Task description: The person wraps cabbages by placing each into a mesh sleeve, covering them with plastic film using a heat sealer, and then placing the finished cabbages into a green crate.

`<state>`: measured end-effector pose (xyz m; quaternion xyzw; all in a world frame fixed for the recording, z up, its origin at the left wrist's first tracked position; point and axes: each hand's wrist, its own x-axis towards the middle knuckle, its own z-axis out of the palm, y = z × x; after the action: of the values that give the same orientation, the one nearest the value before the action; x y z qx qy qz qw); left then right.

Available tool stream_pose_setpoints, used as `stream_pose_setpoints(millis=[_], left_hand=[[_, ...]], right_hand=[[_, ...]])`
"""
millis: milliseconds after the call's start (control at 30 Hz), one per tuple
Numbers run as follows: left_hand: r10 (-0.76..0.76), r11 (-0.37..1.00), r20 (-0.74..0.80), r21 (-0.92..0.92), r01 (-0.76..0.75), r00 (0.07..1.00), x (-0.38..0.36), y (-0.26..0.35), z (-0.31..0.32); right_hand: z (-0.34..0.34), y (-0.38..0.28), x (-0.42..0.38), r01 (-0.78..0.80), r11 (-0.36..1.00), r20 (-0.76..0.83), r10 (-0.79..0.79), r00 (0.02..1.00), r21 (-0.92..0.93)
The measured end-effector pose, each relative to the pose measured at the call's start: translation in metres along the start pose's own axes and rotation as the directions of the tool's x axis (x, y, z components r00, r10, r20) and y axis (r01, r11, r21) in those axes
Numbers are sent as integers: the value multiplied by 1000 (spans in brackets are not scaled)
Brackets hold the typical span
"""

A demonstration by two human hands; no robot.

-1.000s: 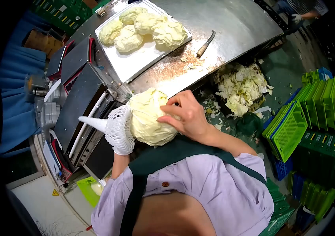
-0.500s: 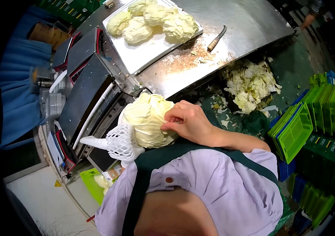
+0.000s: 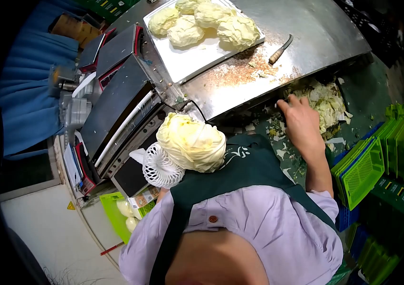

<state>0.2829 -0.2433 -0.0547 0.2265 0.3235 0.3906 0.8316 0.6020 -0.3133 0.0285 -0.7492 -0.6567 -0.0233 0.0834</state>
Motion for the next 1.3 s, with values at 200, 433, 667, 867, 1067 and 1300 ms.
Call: stream_pose_setpoints(millis=[200, 433, 667, 867, 1067, 1300], left_hand=[[-5, 1000, 2, 12, 5, 1000, 0, -2, 5], [-15, 1000, -16, 18, 15, 1000, -8, -1, 6], [-5, 1000, -22, -1, 5, 1000, -13, -7, 4], [9, 1000, -27, -25, -10, 1000, -11, -9, 4], [11, 999, -25, -30, -12, 1000, -8, -8, 6], [3, 997, -38, -80, -6, 999, -7, -3, 8]], right_hand=[[-7, -56, 6, 294, 586, -260, -144, 955, 755], [16, -104, 11, 487, 586, -395, -289, 872, 647], [16, -94, 5, 599, 475, -416, -440, 796, 645], [-14, -80, 2, 458, 20, -379, -532, 757, 889], [3, -88, 15, 428, 663, -304, -302, 904, 614], [23, -103, 20, 674, 575, -321, -601, 732, 463]])
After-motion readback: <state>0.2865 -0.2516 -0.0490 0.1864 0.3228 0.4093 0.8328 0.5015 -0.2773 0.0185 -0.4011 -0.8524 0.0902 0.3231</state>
